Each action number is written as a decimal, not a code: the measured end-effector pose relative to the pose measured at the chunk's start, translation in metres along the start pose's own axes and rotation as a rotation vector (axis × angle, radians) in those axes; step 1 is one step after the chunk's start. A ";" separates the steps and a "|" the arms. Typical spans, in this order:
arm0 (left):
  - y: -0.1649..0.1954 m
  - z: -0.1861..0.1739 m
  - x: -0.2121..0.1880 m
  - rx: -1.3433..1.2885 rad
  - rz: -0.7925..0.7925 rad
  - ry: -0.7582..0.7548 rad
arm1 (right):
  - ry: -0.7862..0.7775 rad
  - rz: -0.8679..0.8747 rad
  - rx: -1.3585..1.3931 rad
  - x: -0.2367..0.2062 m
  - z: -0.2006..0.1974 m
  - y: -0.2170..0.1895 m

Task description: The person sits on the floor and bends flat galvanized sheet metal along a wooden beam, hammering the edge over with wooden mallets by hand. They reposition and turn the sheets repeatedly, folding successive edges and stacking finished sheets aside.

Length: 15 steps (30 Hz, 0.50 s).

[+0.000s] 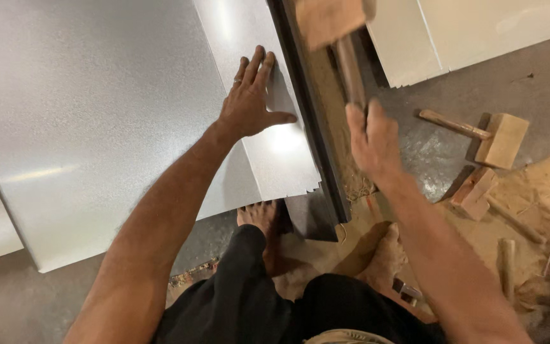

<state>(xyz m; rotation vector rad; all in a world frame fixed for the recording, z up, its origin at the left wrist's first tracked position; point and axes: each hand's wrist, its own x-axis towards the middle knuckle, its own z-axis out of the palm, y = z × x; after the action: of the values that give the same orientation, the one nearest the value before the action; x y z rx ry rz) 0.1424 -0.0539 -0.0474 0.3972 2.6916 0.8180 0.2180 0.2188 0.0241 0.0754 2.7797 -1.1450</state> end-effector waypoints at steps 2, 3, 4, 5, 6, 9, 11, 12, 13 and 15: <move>0.001 0.000 -0.002 -0.026 -0.013 0.003 | 0.194 -0.372 -0.048 0.021 -0.003 -0.012; 0.001 0.000 -0.002 -0.039 -0.020 0.016 | 0.257 -0.494 0.004 0.030 -0.004 -0.019; 0.001 0.000 -0.001 -0.040 -0.018 0.017 | 0.239 -0.510 0.033 0.040 0.002 -0.029; 0.000 0.000 -0.001 -0.040 -0.014 0.020 | 0.224 -0.528 0.063 0.048 0.010 -0.040; 0.000 -0.001 0.000 -0.035 -0.004 0.025 | 0.215 -0.548 0.094 0.056 0.009 -0.047; 0.002 -0.003 0.000 -0.030 -0.039 0.001 | -0.133 -0.085 -0.325 0.066 0.007 -0.060; 0.004 -0.006 -0.001 -0.031 -0.060 -0.014 | 0.002 -0.234 -0.169 0.066 0.003 -0.059; 0.005 -0.007 -0.001 -0.035 -0.075 -0.018 | 0.062 -0.313 -0.091 0.064 0.002 -0.056; 0.006 -0.009 -0.001 -0.034 -0.059 -0.011 | 0.101 -0.359 -0.023 0.061 0.000 -0.053; 0.007 -0.011 -0.001 -0.028 -0.035 0.004 | 0.172 -0.451 0.120 0.055 0.000 -0.048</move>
<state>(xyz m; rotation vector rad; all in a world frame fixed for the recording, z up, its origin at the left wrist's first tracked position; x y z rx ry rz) 0.1405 -0.0541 -0.0348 0.3410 2.6794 0.8464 0.1591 0.1838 0.0497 -0.4886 2.9632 -1.4640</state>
